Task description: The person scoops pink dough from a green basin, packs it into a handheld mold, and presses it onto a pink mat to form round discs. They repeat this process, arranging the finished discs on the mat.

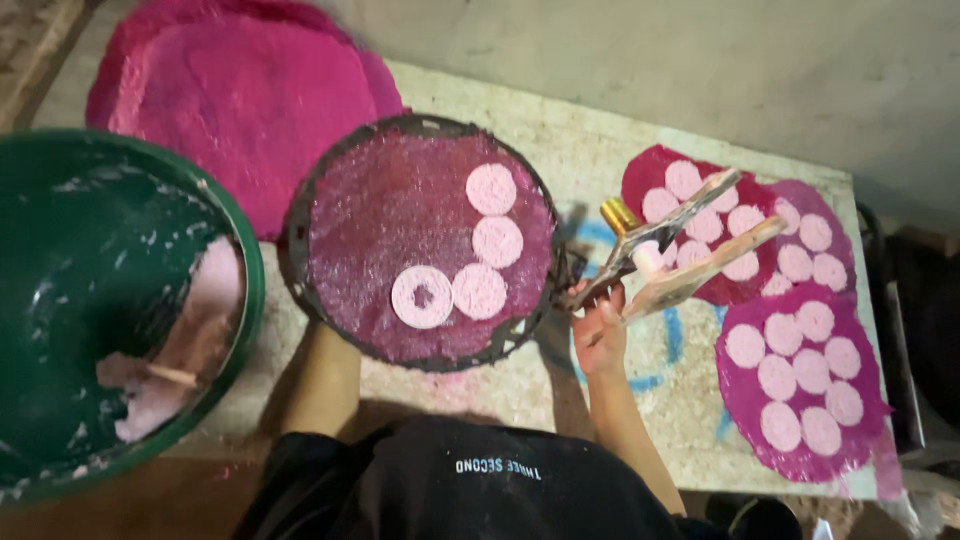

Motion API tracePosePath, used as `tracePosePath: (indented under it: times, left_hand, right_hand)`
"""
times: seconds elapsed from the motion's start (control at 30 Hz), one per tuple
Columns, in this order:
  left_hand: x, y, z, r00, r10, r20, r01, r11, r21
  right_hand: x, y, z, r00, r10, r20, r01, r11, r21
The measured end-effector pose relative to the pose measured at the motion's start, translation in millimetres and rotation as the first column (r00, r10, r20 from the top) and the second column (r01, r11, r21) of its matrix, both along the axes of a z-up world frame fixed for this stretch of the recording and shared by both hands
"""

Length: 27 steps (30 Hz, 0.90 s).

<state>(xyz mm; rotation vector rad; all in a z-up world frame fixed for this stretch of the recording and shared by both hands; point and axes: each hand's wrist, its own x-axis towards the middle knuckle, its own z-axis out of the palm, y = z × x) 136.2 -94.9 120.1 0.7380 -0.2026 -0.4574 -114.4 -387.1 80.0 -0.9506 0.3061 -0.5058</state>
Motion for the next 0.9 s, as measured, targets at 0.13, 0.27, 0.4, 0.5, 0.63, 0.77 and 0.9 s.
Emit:
tracePosePath:
  times: [0.13, 0.27, 0.4, 0.5, 0.63, 0.77, 0.9]
  left_hand:
    - [7.9, -8.0, 5.5, 0.999, -0.042, -0.013, 0.042, 0.999, 0.0]
    - [9.1, -13.1, 6.6, 0.996, -0.087, -0.034, 0.087, 0.996, -0.01]
    - [6.4, -10.4, 2.5, 0.99, -0.129, -0.056, 0.128, 0.991, -0.028]
    - [-5.1, -5.5, -11.2, 0.983, -0.153, -0.106, 0.149, 0.988, -0.04]
    - [-16.6, 18.9, -33.9, 0.955, -0.113, -0.273, 0.104, 0.994, -0.045]
    - [-48.7, 74.5, -56.7, 0.845, -0.001, -0.535, -0.061, 0.993, -0.099]
    - [-80.6, 104.9, -85.0, 0.939, -0.134, -0.317, 0.02, 0.941, -0.339]
  right_hand:
    - [23.5, -2.2, -2.4, 1.0, 0.011, 0.009, -0.011, 1.0, -0.028]
    - [21.3, -6.2, -2.1, 1.0, 0.002, 0.006, -0.002, 0.999, -0.049]
    - [11.0, -9.3, 1.7, 1.0, -0.007, -0.019, 0.006, 1.0, -0.029]
    - [-13.7, -4.4, 2.9, 0.999, -0.016, -0.048, 0.015, 1.0, -0.012]
    - [-45.2, 10.7, -1.5, 0.998, -0.041, -0.055, 0.039, 0.998, -0.047]
    - [-71.4, 23.9, -8.0, 0.999, -0.034, -0.028, 0.031, 0.994, -0.106]
    - [-80.4, 23.0, -9.2, 0.999, -0.02, -0.03, 0.018, 0.998, -0.057]
